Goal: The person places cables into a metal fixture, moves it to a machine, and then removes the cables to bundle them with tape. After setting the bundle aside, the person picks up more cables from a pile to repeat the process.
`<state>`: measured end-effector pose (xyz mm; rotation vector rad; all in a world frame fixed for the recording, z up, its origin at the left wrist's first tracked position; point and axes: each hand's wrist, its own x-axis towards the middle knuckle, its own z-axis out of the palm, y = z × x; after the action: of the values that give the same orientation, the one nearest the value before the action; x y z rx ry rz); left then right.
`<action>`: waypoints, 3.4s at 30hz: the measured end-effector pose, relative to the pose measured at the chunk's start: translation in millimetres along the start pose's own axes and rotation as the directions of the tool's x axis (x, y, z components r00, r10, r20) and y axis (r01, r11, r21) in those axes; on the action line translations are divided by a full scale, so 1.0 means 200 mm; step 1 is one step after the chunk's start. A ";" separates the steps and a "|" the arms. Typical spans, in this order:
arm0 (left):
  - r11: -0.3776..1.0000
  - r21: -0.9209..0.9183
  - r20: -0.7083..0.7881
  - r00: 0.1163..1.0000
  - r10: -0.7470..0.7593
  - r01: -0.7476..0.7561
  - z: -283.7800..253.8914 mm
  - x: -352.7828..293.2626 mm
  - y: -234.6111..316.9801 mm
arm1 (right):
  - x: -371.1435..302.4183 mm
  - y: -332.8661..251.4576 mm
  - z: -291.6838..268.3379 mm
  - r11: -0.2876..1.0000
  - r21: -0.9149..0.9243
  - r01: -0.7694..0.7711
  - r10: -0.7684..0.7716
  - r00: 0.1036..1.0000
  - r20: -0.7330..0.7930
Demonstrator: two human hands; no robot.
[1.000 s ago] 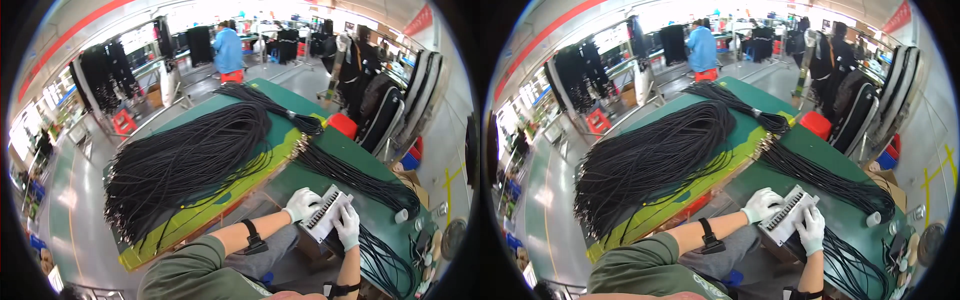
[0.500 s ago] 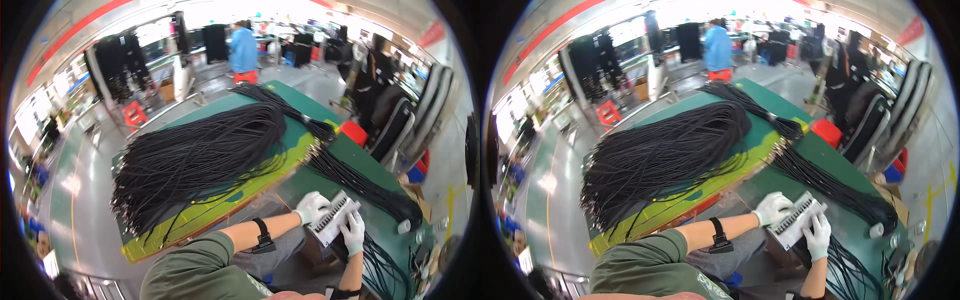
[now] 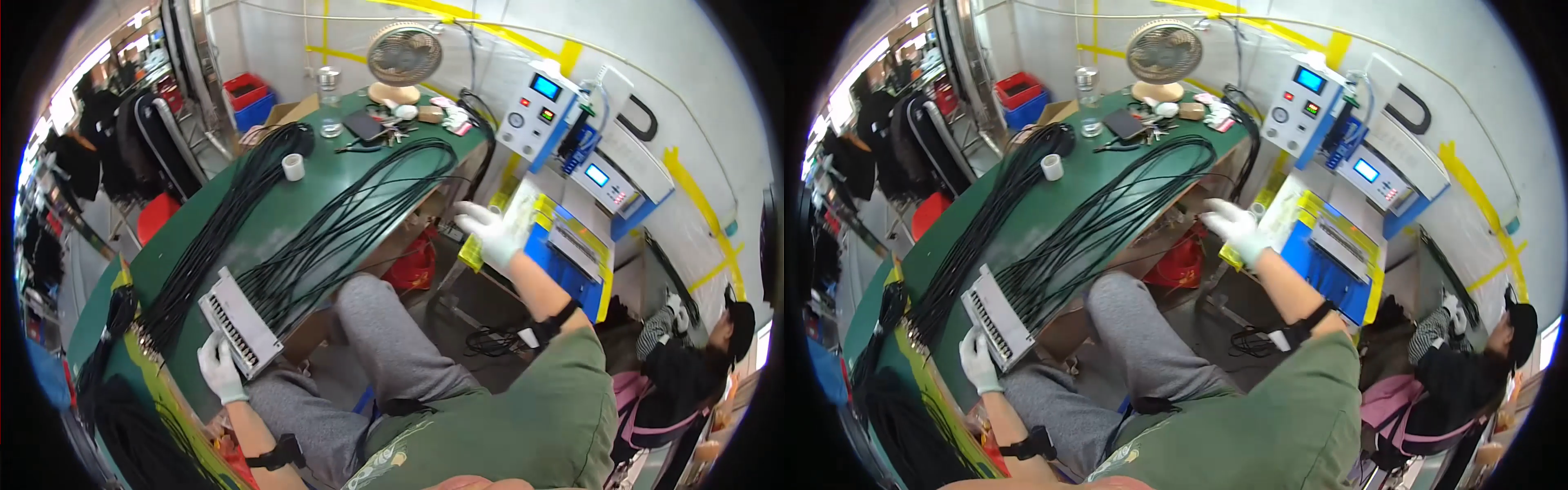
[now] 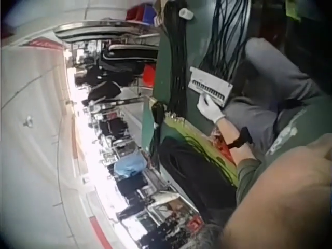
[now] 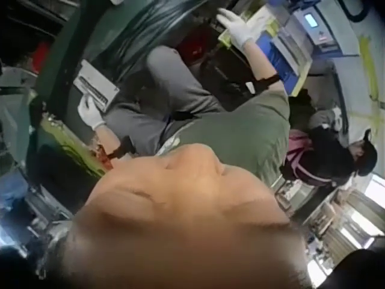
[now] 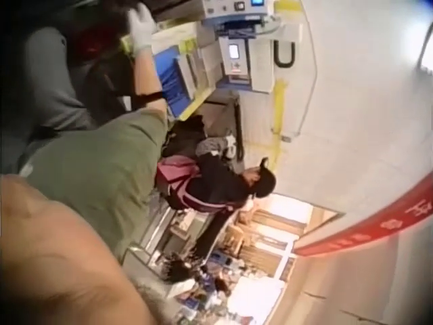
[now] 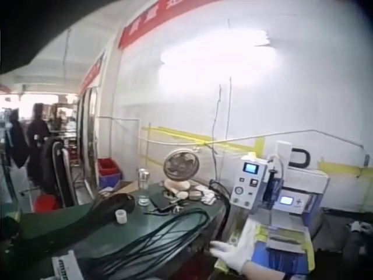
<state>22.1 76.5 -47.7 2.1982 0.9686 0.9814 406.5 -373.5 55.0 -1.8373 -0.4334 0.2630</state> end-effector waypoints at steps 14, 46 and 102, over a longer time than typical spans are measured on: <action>0.896 -0.378 0.038 0.971 -0.237 0.233 -0.10 -0.08 0.07 | -0.64 1.25 -2.05 0.581 -0.041 -0.813 0.412 0.337 -0.846; -0.108 -0.794 0.608 0.784 -0.121 0.599 -0.05 -0.49 0.64 | 0.19 -0.70 1.44 0.786 -0.185 0.590 -0.259 0.586 0.768; 0.292 -0.694 0.668 0.740 -0.081 0.658 -0.04 0.06 0.19 | -0.52 1.16 -1.80 0.660 0.322 -0.679 0.580 0.186 -0.793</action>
<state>36.4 65.1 -9.8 1.0212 0.4283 0.4002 491.4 -790.6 -60.5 -1.8897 1.1297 -0.1733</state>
